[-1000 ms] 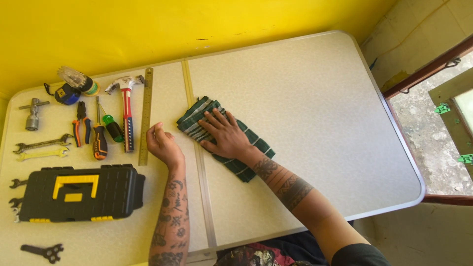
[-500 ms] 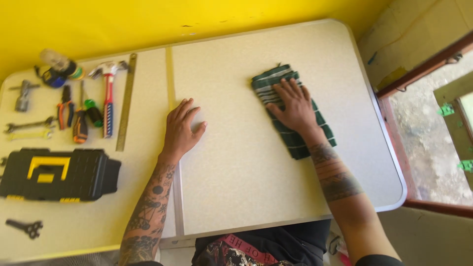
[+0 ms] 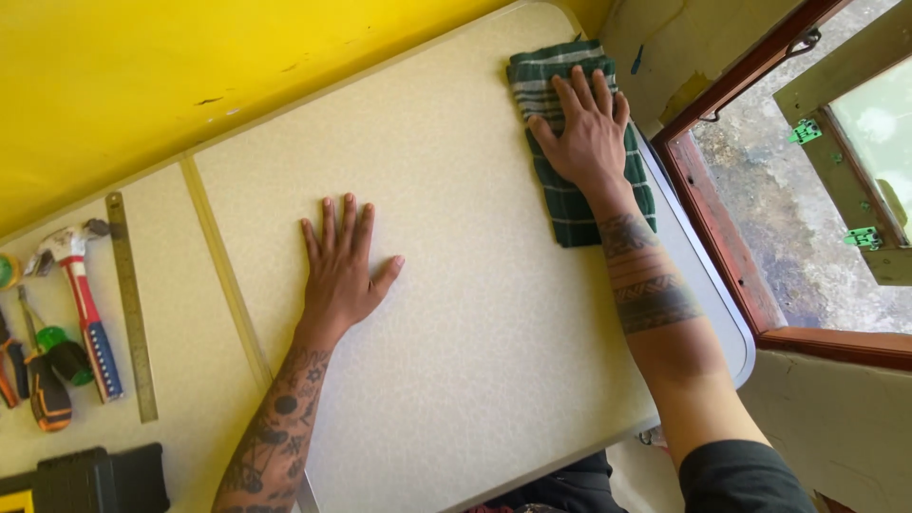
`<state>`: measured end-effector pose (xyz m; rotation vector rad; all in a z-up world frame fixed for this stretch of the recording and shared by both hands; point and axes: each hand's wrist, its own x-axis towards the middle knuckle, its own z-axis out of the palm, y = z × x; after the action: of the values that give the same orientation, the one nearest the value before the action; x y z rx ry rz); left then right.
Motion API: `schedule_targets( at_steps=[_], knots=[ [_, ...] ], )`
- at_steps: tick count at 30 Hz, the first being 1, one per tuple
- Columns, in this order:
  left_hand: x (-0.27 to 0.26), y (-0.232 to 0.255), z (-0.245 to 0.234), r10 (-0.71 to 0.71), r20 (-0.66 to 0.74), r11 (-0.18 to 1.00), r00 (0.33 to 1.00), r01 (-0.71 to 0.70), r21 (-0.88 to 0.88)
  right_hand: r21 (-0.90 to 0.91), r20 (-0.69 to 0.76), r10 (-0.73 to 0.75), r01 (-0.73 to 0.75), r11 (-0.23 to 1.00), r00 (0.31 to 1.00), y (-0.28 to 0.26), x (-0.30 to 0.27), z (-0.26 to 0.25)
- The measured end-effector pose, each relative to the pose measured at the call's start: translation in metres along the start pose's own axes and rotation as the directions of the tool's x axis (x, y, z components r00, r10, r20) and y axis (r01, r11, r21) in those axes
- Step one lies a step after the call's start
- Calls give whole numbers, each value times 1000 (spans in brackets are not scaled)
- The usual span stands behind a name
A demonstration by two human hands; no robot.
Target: Wiping and cleaning the surface of a white folding table using a cloth.
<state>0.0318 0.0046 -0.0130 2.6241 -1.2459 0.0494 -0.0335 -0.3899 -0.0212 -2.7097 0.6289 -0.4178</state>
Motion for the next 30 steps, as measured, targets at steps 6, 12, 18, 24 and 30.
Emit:
schedule_targets(
  at_steps=[6,12,18,24,30],
  knots=[
    [0,-1,2,-37,-41,999,998,38,17,-26,-8,146,-146,989,989,-8,57,9],
    [-2,-2,4,-67,-56,998,996,67,1,-27,-12,244,-244,969,970,-18,90,23],
    [-4,-1,-5,-95,-28,995,995,94,-34,-94,-42,191,-194,976,981,-41,75,52],
    [-4,-8,3,-85,-43,995,995,82,-57,-64,12,66,-65,996,998,-112,18,62],
    [-13,-26,19,-77,-150,972,986,41,-229,-32,19,-78,79,996,997,-142,-44,55]
  ],
)
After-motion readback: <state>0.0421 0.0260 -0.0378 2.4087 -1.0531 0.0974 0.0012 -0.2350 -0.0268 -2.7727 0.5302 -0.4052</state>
